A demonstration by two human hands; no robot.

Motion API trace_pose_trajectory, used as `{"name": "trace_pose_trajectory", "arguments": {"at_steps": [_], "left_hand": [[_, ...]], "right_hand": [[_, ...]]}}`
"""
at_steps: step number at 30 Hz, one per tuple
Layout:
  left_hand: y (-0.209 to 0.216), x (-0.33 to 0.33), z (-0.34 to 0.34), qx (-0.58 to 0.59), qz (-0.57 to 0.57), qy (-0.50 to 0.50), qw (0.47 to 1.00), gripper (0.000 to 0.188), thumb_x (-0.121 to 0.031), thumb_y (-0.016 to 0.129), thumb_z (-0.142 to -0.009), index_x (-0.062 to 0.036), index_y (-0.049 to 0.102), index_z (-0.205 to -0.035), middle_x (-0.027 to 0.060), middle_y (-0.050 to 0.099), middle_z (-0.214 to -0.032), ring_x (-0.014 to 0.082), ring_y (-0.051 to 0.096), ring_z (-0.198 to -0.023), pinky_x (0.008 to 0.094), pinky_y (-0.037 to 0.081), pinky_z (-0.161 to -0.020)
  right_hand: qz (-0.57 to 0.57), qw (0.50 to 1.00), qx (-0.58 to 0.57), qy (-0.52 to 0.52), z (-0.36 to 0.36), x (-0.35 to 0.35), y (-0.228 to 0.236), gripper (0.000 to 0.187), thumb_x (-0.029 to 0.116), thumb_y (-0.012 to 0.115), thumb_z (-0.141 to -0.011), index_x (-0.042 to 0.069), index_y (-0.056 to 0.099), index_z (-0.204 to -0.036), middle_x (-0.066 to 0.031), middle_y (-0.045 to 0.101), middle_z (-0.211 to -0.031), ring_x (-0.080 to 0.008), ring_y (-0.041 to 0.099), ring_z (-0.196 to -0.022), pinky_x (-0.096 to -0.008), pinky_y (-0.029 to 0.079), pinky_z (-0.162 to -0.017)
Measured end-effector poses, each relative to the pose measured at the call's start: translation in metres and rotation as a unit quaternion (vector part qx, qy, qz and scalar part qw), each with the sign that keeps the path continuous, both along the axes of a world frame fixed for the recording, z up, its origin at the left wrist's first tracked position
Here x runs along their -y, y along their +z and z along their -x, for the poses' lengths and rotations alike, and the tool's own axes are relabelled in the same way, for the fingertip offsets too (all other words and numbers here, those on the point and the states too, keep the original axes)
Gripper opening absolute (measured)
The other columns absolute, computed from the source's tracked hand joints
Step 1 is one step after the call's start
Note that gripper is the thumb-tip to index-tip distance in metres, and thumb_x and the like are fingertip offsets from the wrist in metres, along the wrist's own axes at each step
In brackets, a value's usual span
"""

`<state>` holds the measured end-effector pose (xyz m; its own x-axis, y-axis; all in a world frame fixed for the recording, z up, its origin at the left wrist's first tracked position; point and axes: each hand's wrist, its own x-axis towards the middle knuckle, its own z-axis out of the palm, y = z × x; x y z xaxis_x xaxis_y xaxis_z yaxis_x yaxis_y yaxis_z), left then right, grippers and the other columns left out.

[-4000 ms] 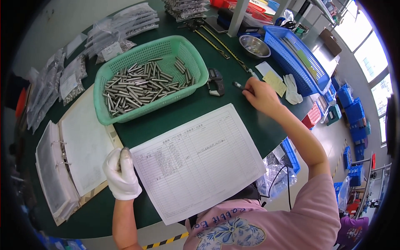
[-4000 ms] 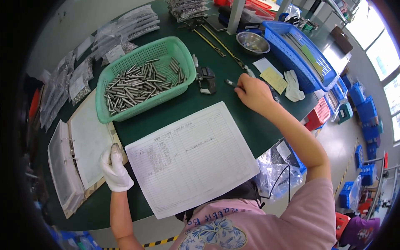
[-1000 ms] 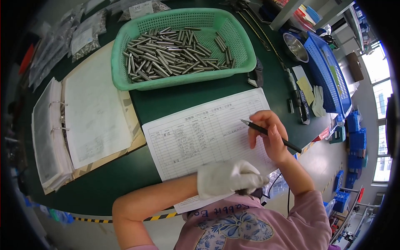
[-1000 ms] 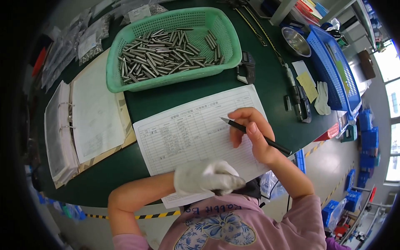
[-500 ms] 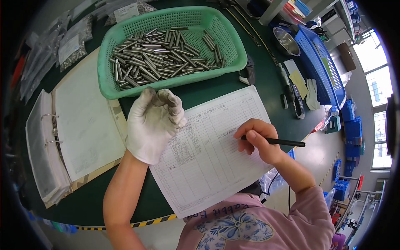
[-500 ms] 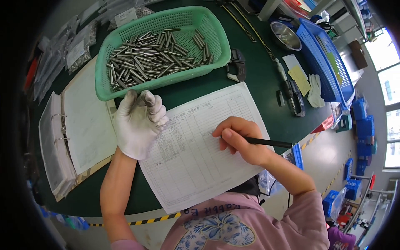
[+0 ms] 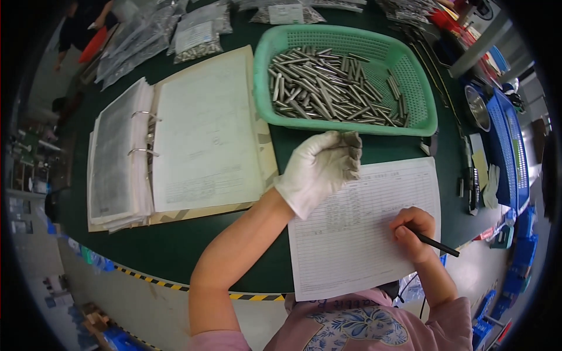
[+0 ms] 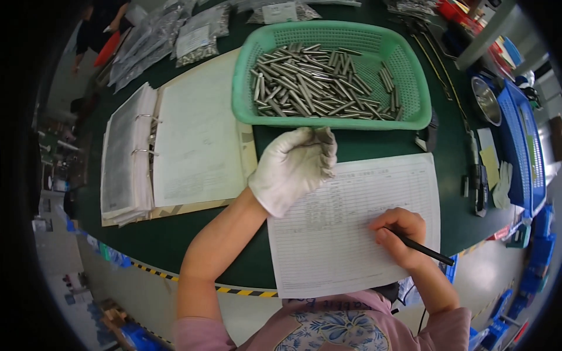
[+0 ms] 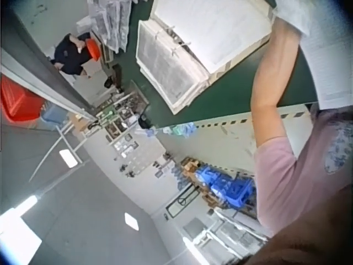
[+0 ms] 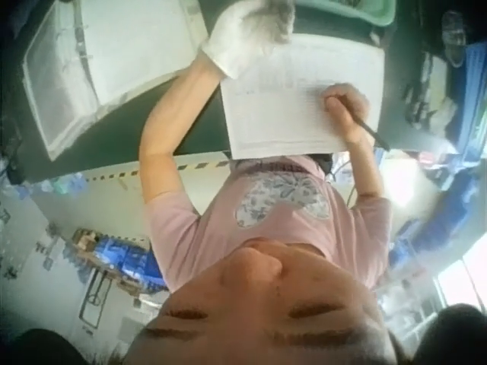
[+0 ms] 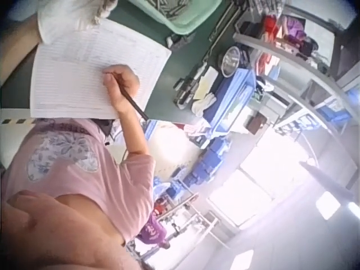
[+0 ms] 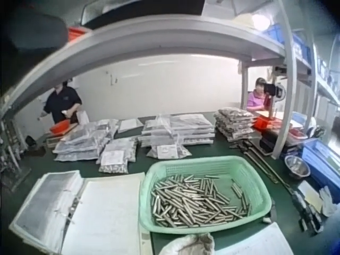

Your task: The recorder measures small metal components using a digital micrometer and logs the measurements on a datasheet.

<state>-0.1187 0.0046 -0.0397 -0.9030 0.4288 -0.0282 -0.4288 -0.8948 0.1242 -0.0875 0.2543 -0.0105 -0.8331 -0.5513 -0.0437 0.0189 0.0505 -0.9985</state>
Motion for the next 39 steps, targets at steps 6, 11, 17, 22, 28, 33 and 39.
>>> {"name": "trace_pose_trajectory", "arguments": {"at_steps": [6,11,17,22,28,33,39], "left_hand": [[-0.004,0.0,-0.001,-0.016,-0.023,-0.007,1.0,0.026,-0.022,0.048,-0.088,-0.0022,0.054,-0.103,0.0079,0.059,-0.094,0.0196,0.058,-0.082,0.0335,0.048,-0.072],[-0.008,-0.004,0.0,-0.006,-0.025,-0.011,1.0,0.026,-0.022,0.048,-0.088,-0.0018,0.054,-0.103,0.0075,0.059,-0.094,0.0197,0.058,-0.083,0.0333,0.048,-0.072],[0.006,0.002,-0.003,0.015,0.007,0.014,1.0,0.024,-0.019,0.048,-0.087,0.0014,0.053,-0.099,0.0098,0.057,-0.092,0.0189,0.056,-0.081,0.032,0.048,-0.072],[0.0,0.004,0.001,0.02,-0.009,0.021,1.0,0.024,-0.016,0.047,-0.088,0.0021,0.052,-0.101,0.0112,0.058,-0.093,0.0233,0.057,-0.084,0.0355,0.05,-0.071],[0.003,0.0,-0.001,0.042,-0.003,0.034,0.999,0.024,-0.017,0.046,-0.088,0.0019,0.053,-0.101,0.0114,0.058,-0.093,0.0226,0.057,-0.084,0.0351,0.049,-0.071],[0.004,-0.001,-0.002,-0.007,0.033,0.019,0.999,0.026,-0.02,0.045,-0.089,0.0015,0.053,-0.101,0.0117,0.057,-0.09,0.0215,0.055,-0.079,0.0344,0.047,-0.069],[0.006,-0.001,-0.003,0.01,0.044,0.029,0.999,0.028,-0.022,0.045,-0.088,0.0014,0.053,-0.101,0.0123,0.057,-0.089,0.0212,0.054,-0.079,0.0343,0.047,-0.069]], "right_hand": [[-0.062,0.996,-0.061,0.001,0.004,-0.008,-0.003,0.009,0.003,0.054,-0.075,-0.003,0.058,-0.081,-0.0059,0.057,-0.068,-0.0099,0.053,-0.058,-0.0222,0.042,-0.054],[-0.12,0.981,-0.154,0.007,0.003,-0.01,0.005,0.015,0.0,0.055,-0.071,-0.001,0.059,-0.085,-0.0102,0.06,-0.072,-0.0164,0.057,-0.057,-0.024,0.045,-0.054],[-0.163,0.894,-0.401,0.112,-0.019,-0.01,0.006,0.034,-0.005,0.058,-0.065,0.002,0.058,-0.098,-0.0132,0.065,-0.088,-0.0245,0.064,-0.062,-0.0286,0.051,-0.05],[-0.208,0.883,-0.42,0.038,-0.014,-0.028,-0.002,0.033,-0.006,0.059,-0.065,0.002,0.058,-0.097,-0.0118,0.065,-0.084,-0.0228,0.062,-0.057,-0.027,0.049,-0.049],[-0.215,0.887,-0.408,-0.005,-0.016,-0.032,-0.007,0.034,-0.008,0.059,-0.066,0.004,0.058,-0.098,-0.0118,0.065,-0.082,-0.0232,0.062,-0.058,-0.0272,0.048,-0.05],[-0.218,0.882,-0.417,0.003,-0.017,-0.037,-0.008,0.036,-0.004,0.06,-0.067,0.005,0.057,-0.102,-0.0111,0.065,-0.088,-0.0221,0.061,-0.058,-0.0272,0.048,-0.05],[-0.279,0.839,-0.458,0.091,-0.016,-0.031,0.004,0.043,0.006,0.062,-0.068,0.009,0.054,-0.11,-0.0071,0.06,-0.111,-0.0157,0.059,-0.055,-0.0263,0.045,-0.047]]}}
